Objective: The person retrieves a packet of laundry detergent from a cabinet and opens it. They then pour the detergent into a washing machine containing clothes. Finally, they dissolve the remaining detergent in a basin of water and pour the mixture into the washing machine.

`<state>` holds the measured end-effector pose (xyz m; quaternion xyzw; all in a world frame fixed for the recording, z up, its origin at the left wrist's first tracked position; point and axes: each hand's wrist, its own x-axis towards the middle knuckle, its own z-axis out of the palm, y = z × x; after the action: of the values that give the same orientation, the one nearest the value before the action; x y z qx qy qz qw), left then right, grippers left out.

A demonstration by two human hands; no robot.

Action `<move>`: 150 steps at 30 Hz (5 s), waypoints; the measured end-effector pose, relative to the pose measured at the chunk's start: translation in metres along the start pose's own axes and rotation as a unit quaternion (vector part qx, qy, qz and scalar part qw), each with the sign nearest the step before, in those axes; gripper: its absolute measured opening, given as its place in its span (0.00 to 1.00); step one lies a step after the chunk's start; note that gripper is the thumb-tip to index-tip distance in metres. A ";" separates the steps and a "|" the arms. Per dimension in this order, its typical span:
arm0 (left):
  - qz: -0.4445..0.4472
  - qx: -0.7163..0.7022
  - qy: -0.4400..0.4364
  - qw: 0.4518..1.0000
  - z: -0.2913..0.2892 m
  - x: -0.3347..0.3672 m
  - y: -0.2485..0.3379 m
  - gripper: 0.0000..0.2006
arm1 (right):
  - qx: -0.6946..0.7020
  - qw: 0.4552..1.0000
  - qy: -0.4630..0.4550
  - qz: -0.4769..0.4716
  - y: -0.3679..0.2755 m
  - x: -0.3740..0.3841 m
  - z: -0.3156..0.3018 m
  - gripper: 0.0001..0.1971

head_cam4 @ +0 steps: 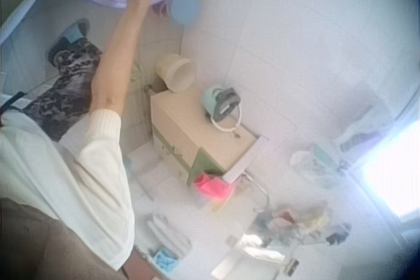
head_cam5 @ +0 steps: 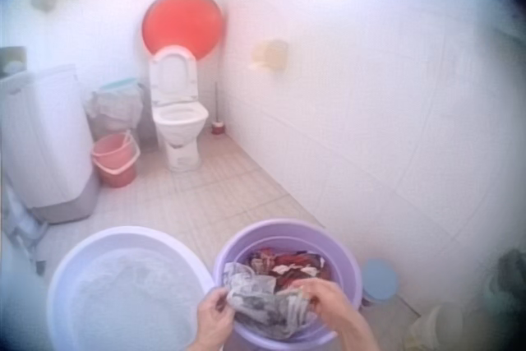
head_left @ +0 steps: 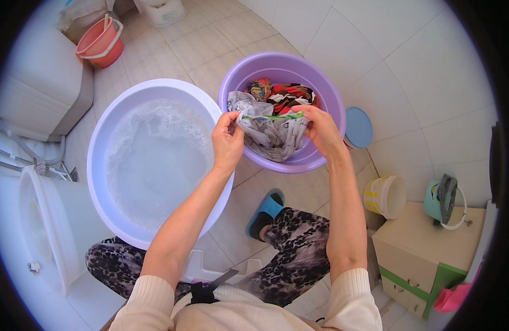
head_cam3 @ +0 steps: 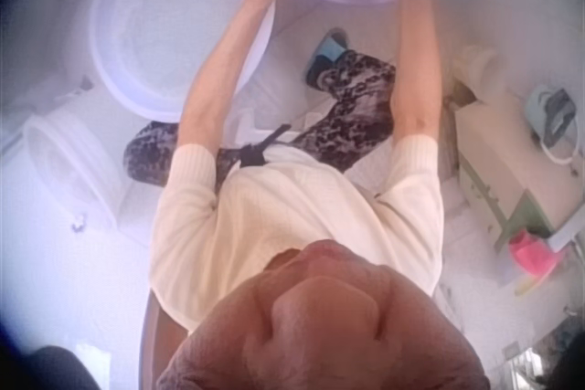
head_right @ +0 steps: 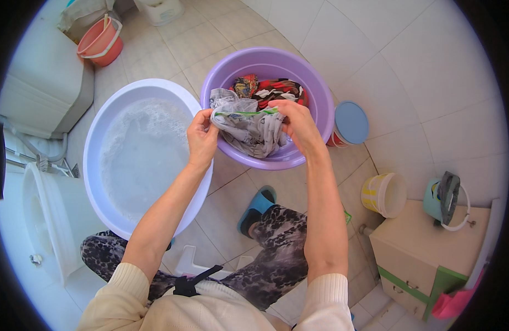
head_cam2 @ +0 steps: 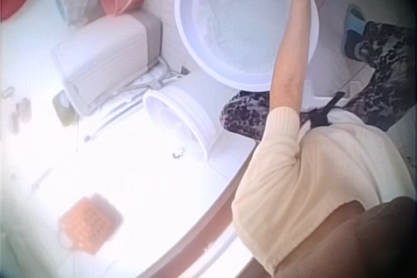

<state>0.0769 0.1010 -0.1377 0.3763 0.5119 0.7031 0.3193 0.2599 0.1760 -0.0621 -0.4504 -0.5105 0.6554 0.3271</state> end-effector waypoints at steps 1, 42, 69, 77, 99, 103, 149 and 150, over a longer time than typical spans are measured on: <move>-0.001 0.001 0.001 1.000 0.000 0.000 0.001 0.06 | -0.101 0.994 0.023 -0.027 0.000 -0.001 0.000 0.09; 0.001 0.008 0.046 0.999 -0.014 -0.002 0.010 0.04 | -0.570 0.778 0.104 -0.244 -0.040 -0.019 0.084 0.07; 0.077 0.377 0.031 0.922 -0.269 -0.014 0.128 0.11 | -0.196 0.897 -0.028 -0.394 -0.022 0.021 0.241 0.04; -0.059 0.365 0.141 0.918 -0.287 -0.026 0.172 0.19 | -0.185 0.898 -0.095 -0.389 -0.091 -0.004 0.353 0.03; -0.070 0.490 0.410 0.766 -0.470 -0.080 0.636 0.12 | -0.205 0.901 -0.299 -0.239 -0.404 -0.128 0.620 0.04; -0.048 0.486 0.420 0.765 -0.517 -0.063 0.674 0.12 | -0.157 0.898 -0.338 -0.234 -0.440 -0.127 0.695 0.07; 0.248 0.400 0.454 0.757 -0.580 0.360 0.651 0.12 | -0.061 0.729 -0.664 -0.155 -0.577 0.141 0.912 0.17; 0.218 0.372 0.452 0.781 -0.591 0.371 0.656 0.11 | -0.079 0.720 -0.673 -0.149 -0.584 0.151 0.922 0.17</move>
<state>-0.6612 -0.0512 0.4536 0.2059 0.7240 0.5980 -0.2753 -0.6678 0.1194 0.5290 0.1668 -0.7065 0.6863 -0.0461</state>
